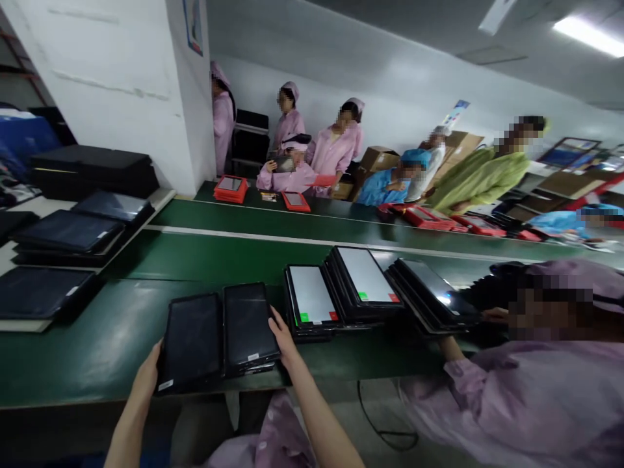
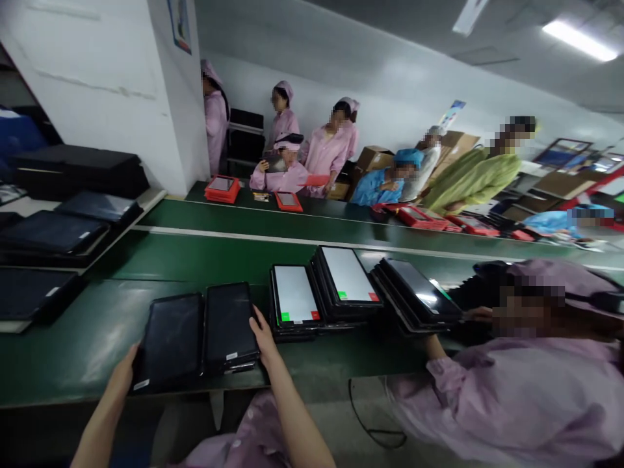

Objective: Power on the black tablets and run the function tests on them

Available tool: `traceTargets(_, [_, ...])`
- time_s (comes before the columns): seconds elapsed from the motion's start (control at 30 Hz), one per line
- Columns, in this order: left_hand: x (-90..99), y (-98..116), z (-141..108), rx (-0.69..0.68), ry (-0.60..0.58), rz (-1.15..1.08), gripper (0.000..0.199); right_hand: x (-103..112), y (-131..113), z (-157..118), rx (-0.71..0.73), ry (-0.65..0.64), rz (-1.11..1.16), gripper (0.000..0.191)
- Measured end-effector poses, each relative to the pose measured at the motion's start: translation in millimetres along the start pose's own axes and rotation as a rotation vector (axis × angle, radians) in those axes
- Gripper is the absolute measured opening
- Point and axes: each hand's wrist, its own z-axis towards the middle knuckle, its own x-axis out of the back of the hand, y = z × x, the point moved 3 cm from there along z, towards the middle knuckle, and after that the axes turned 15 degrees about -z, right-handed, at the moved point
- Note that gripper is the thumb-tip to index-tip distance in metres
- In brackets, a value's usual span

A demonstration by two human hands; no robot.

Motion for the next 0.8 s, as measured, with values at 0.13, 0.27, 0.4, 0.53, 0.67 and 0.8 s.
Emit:
traceTargets(0.13, [-4.1,2.8,-16.5,0.124,0.009,-0.228,0.071,0.2,-0.9,-7.9,-0.027,0.045,-0.032,0.082])
traceTargets(0.27, [-4.7,17.1,-35.0,0.11,-0.023,-0.301,0.076,5.2,-3.8,-16.4,-0.044,0.031,-0.087,0.087])
traceTargets(0.4, [-3.5,35.9,-48.0,0.063,-0.123,-0.256,0.086,11.8,-10.1,-13.8,0.049,-0.018,-0.317,0.095])
traceTargets(0.53, [1.7,50.1,-48.3,0.062,-0.24,-0.278,0.098,12.7,-16.7,-5.0,0.19,-0.055,-0.593,0.109])
traceTargets(0.67, [3.4,58.1,-37.9,0.074,-0.255,-0.287,0.099,2.3,-26.5,0.7,0.32,-0.094,-0.743,0.116])
traceTargets(0.8, [-2.5,55.3,-23.3,0.153,-0.142,-0.334,0.085,-7.7,-29.4,7.5,0.373,-0.083,-0.817,0.117])
